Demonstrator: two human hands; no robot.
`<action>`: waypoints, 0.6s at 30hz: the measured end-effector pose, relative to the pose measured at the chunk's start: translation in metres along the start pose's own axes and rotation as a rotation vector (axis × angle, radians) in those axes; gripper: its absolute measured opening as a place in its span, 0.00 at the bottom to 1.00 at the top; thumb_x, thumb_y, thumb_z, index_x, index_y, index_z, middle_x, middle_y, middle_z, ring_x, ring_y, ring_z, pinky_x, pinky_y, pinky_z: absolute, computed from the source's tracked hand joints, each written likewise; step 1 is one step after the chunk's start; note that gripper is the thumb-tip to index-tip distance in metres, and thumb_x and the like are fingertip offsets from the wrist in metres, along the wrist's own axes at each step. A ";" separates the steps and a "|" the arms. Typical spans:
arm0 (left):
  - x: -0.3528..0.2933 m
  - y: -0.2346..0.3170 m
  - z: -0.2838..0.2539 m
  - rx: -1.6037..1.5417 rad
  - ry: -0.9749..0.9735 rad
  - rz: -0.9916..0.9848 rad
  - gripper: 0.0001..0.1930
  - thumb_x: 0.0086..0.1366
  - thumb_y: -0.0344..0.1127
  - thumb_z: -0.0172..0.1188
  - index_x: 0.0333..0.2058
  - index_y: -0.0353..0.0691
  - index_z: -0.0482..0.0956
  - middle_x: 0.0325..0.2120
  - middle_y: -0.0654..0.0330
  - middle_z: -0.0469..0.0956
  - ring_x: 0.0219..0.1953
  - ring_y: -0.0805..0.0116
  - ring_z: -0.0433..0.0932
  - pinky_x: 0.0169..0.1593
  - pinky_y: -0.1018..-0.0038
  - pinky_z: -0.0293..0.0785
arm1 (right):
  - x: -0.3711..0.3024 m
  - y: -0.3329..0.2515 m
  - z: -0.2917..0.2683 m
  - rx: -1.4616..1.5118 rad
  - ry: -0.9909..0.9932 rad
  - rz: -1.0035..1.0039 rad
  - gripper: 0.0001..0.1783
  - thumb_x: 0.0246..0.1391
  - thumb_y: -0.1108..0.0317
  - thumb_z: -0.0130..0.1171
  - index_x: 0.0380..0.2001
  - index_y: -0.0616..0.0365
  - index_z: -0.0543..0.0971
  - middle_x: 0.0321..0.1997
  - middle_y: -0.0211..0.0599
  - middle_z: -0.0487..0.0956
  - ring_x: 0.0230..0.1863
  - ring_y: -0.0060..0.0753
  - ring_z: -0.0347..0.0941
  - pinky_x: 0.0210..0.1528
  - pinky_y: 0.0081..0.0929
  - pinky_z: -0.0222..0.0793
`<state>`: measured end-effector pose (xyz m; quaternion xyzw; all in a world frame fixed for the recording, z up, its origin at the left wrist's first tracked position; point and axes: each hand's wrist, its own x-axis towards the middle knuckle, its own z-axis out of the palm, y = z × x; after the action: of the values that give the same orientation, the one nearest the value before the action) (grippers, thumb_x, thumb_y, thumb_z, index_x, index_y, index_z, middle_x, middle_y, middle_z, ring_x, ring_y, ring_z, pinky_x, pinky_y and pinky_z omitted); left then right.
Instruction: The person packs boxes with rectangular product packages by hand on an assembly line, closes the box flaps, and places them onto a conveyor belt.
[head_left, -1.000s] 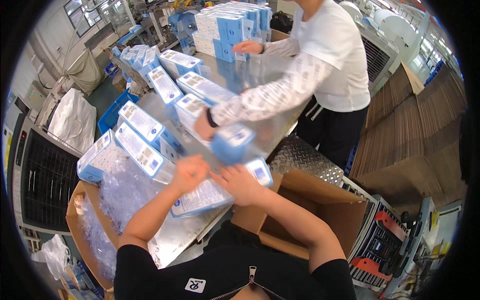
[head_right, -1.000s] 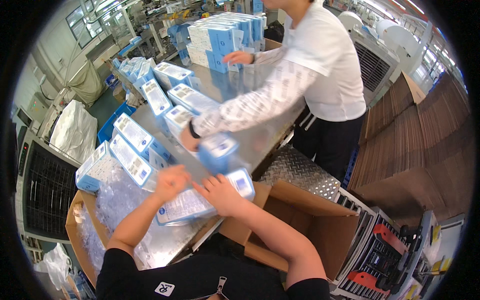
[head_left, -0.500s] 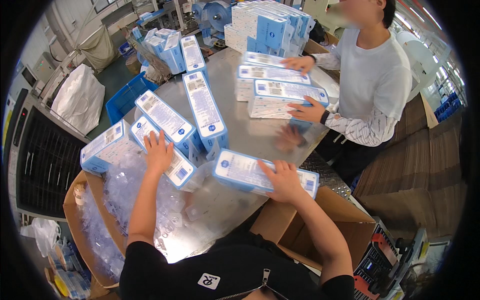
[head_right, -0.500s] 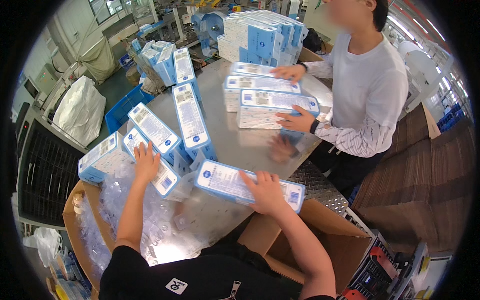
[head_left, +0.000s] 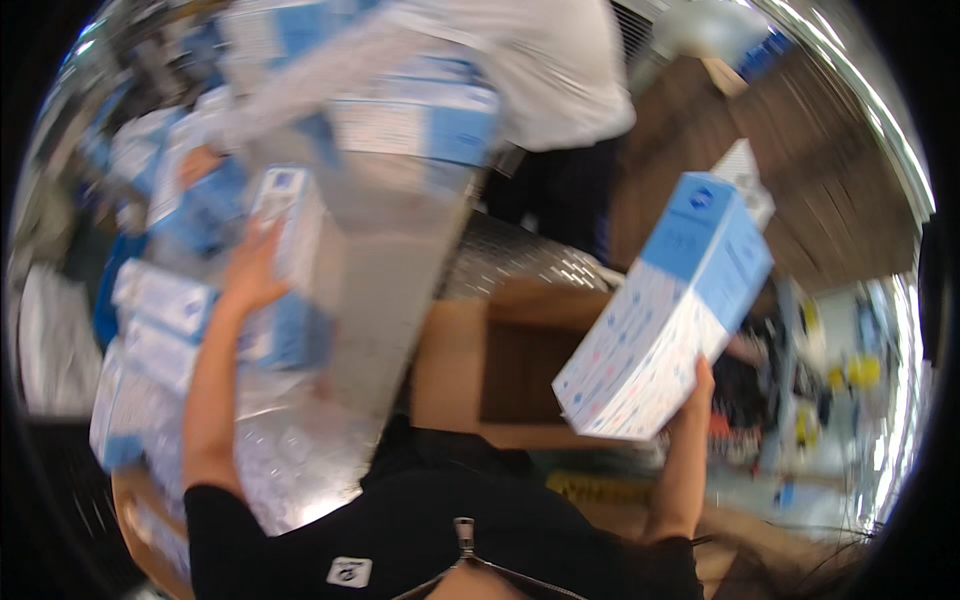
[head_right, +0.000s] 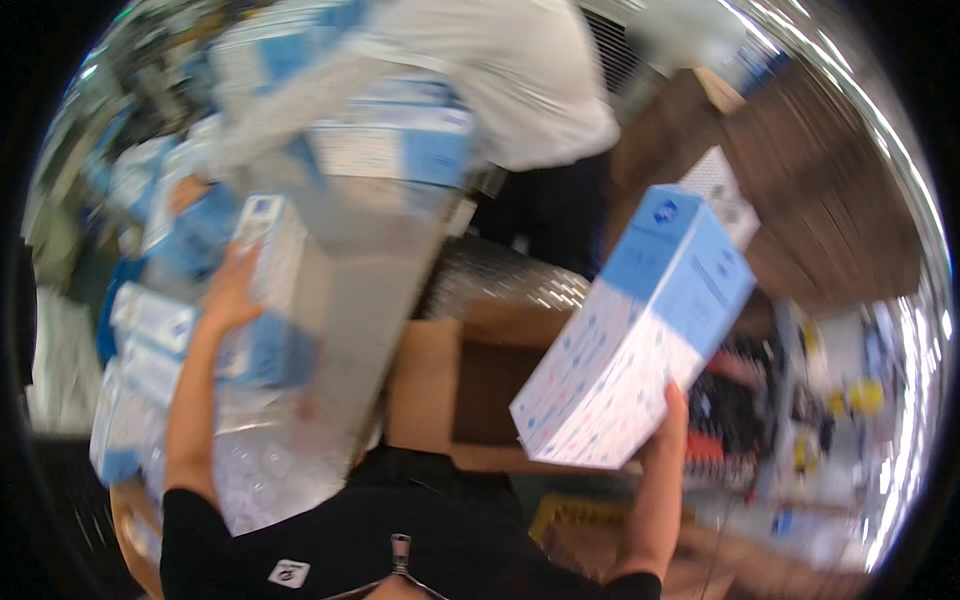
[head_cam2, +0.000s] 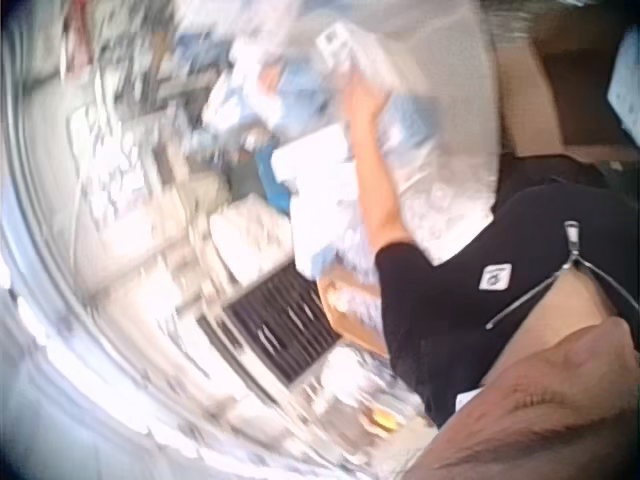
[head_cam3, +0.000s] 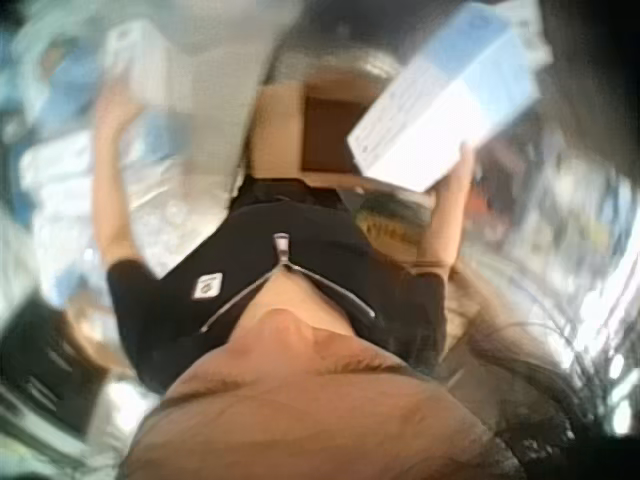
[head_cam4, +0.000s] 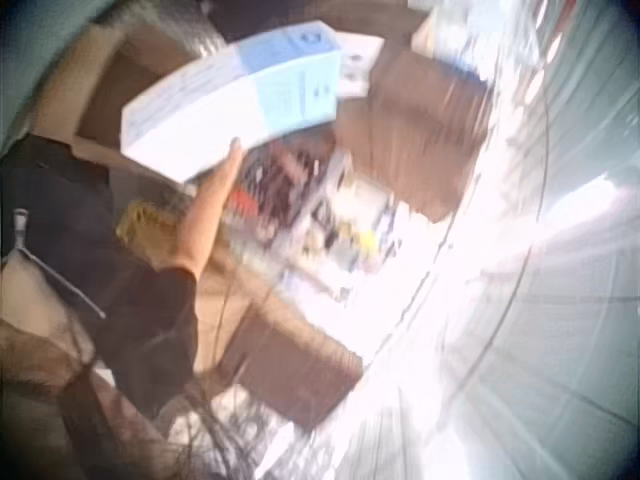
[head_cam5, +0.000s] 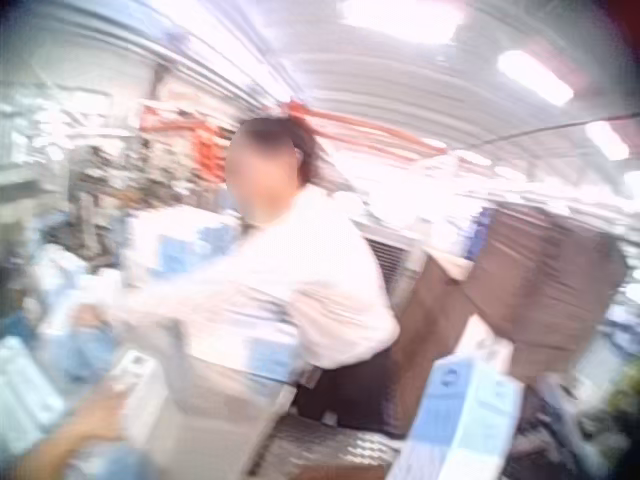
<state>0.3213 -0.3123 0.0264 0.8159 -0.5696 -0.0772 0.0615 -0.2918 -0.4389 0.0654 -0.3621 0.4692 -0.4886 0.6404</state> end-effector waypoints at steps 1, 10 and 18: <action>-0.008 0.000 0.019 0.038 0.095 0.057 0.52 0.36 0.39 0.66 0.62 0.42 0.50 0.60 0.36 0.48 0.59 0.40 0.57 0.58 0.58 0.58 | -0.003 0.005 -0.010 0.090 0.285 0.093 0.34 0.52 0.52 0.50 0.56 0.65 0.61 0.52 0.49 0.70 0.49 0.45 0.70 0.49 0.45 0.68; 0.003 0.078 -0.022 -0.748 0.080 0.283 0.50 0.40 0.34 0.66 0.63 0.40 0.49 0.55 0.51 0.63 0.57 0.59 0.63 0.57 0.65 0.61 | 0.018 0.096 -0.060 0.970 0.085 -0.039 0.27 0.53 0.53 0.50 0.51 0.60 0.65 0.48 0.41 0.67 0.50 0.39 0.63 0.53 0.40 0.62; -0.035 0.311 0.082 -0.598 -0.162 0.939 0.38 0.46 0.39 0.65 0.57 0.41 0.62 0.48 0.45 0.65 0.51 0.47 0.64 0.52 0.59 0.62 | -0.032 0.024 -0.034 1.287 -0.275 0.031 0.27 0.50 0.54 0.55 0.49 0.57 0.65 0.45 0.38 0.66 0.49 0.35 0.62 0.51 0.36 0.61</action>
<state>0.0068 -0.3875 0.0064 0.4134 -0.8280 -0.2621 0.2736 -0.3204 -0.4020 0.0414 0.0409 0.0024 -0.6116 0.7901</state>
